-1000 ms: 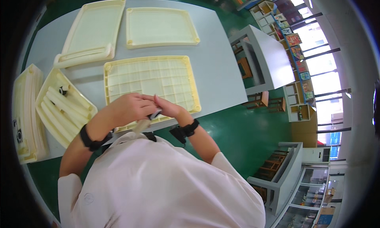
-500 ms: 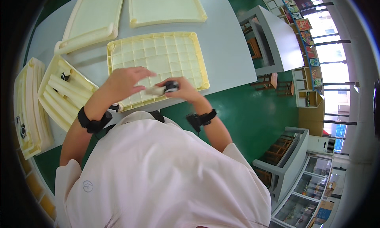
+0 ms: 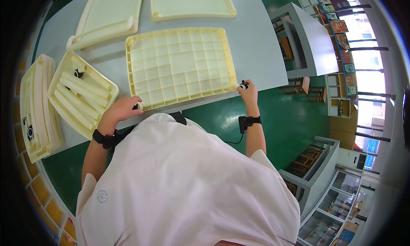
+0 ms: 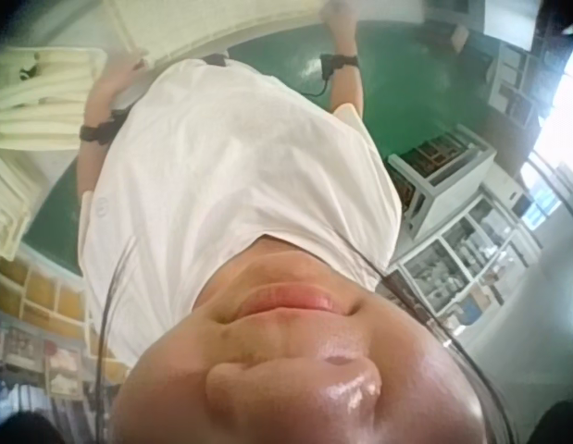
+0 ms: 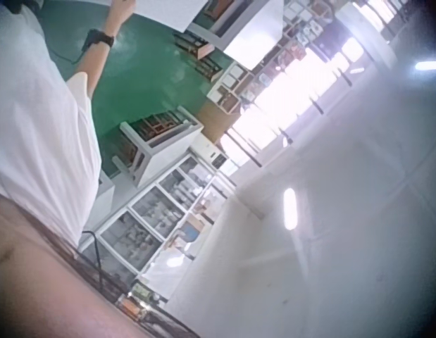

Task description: The person assembles a multi-tiered plastic storage cart by attaching wheels to a base tray and then stacking trays using support pillars.

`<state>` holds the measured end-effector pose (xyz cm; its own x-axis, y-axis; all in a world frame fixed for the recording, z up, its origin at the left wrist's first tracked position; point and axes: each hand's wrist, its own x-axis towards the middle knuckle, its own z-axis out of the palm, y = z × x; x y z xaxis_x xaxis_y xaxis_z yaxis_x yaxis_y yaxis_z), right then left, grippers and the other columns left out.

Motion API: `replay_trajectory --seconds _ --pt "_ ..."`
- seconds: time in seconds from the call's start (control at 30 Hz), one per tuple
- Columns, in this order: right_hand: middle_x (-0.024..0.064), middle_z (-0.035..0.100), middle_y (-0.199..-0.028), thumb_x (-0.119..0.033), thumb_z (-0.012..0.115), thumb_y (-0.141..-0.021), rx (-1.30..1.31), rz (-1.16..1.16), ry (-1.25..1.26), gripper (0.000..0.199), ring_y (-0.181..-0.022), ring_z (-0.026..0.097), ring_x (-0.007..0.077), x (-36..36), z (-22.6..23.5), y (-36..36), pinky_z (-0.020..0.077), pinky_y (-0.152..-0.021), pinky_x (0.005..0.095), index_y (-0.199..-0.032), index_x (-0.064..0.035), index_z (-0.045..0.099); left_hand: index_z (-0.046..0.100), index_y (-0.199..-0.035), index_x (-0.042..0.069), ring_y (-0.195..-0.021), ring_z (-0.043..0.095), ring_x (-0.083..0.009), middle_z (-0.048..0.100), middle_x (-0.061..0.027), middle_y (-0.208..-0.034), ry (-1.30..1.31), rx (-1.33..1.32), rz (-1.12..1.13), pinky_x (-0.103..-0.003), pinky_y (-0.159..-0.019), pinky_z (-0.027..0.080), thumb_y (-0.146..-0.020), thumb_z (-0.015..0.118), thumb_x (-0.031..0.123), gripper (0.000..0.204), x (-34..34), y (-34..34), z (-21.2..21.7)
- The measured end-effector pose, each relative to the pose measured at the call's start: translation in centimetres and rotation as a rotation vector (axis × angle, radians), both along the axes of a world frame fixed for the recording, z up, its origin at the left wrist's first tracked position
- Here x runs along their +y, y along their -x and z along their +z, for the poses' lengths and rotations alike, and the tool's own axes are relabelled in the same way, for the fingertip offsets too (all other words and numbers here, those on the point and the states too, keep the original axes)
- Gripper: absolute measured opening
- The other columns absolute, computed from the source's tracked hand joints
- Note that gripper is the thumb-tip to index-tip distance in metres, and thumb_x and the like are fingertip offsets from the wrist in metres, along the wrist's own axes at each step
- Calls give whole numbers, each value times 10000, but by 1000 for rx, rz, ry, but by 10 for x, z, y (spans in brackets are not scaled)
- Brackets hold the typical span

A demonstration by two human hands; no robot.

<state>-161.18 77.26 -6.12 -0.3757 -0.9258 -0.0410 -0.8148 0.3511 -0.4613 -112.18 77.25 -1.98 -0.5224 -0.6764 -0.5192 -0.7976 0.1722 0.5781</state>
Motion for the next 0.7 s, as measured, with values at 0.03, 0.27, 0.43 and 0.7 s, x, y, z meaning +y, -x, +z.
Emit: replay_trajectory --seconds 0.03,0.27,0.43,0.7 --pt "184 635 -775 -217 634 -604 36 -8 -18 400 -544 631 220 -3 4 -4 505 -596 313 -928 13 587 536 -1071 22 -928 554 -325 584 -201 -1007 36 8 3 -368 -795 439 -763 615 313 431 1 0 -1" --pt "155 632 -709 -224 623 -625 -89 29 -304 377 -583 629 251 -42 19 5 501 -595 340 -913 15 576 624 -776 9 -721 586 -326 619 -179 -761 96 3 117 -404 -634 460 -776 603 346 338 -4 16 -11" --pt "158 623 -745 -211 623 -634 196 138 -194 311 -710 595 328 -46 2 -7 478 -643 387 -863 -9 563 606 -704 13 -585 534 -359 574 -185 -631 265 7 509 -430 -555 419 -835 495 381 405 2 27 -30" --pt "147 597 -684 -193 639 -669 -204 171 34 239 -663 585 296 -33 -6 -2 454 -627 372 -810 -24 545 609 -671 65 -563 562 -297 586 -101 -582 357 86 478 -383 -544 438 -843 436 281 326 3 32 -37"
